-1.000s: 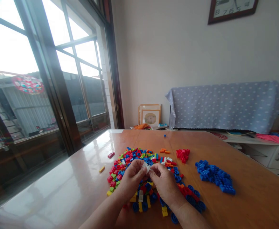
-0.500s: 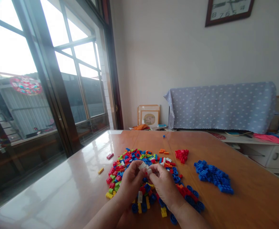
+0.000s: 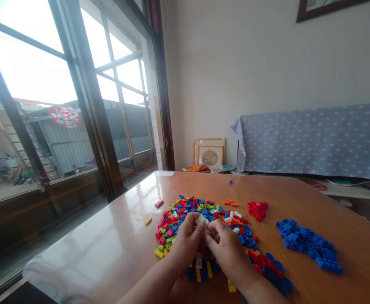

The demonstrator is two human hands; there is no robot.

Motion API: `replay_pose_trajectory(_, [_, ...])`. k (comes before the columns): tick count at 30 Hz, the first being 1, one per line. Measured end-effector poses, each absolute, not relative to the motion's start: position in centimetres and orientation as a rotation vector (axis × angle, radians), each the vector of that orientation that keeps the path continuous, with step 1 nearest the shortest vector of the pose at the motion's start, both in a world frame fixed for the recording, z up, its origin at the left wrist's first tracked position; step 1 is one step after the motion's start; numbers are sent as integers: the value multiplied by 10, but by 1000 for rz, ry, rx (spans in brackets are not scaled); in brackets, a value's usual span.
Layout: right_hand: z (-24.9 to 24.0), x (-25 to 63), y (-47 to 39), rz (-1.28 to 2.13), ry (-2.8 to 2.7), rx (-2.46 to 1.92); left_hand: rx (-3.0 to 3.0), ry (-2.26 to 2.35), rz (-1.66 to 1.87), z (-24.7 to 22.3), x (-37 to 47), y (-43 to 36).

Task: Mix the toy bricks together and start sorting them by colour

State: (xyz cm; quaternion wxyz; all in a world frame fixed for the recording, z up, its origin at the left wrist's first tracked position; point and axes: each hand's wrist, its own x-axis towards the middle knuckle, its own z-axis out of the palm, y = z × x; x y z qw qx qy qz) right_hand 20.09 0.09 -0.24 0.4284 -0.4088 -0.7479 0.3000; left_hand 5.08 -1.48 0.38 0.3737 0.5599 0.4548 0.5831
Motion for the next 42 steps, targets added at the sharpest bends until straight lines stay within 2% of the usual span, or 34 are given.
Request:
replay_pose_trajectory(9, [4, 199, -1, 648, -1946, -1013, 1255, 1059, 1476, 11, 45, -14])
replay_pose_trajectory(14, [1, 202, -3, 665, -2024, -1000, 1356, 1244, 1535, 21, 28, -9])
replay_pose_trajectory(21, [3, 207, -5, 552, -2019, -960, 1429, 1656, 1618, 22, -70, -15])
replay_pose_trajectory(26, [0, 205, -3, 507, -1996, -946, 1407, 2013, 1586, 7, -149, -30])
replay_pose_trajectory(30, [-1, 205, -4, 480, -2035, -940, 1374, 2191, 1523, -8, -181, -30])
replay_pose_trajectory(35, [0, 210, -1, 454, -2074, -953, 1420, 2224, 1458, -13, -188, -8])
replay_pose_trajectory(42, [9, 218, -2, 395, -2048, -961, 1587, 2184, 1335, 10, -178, 56])
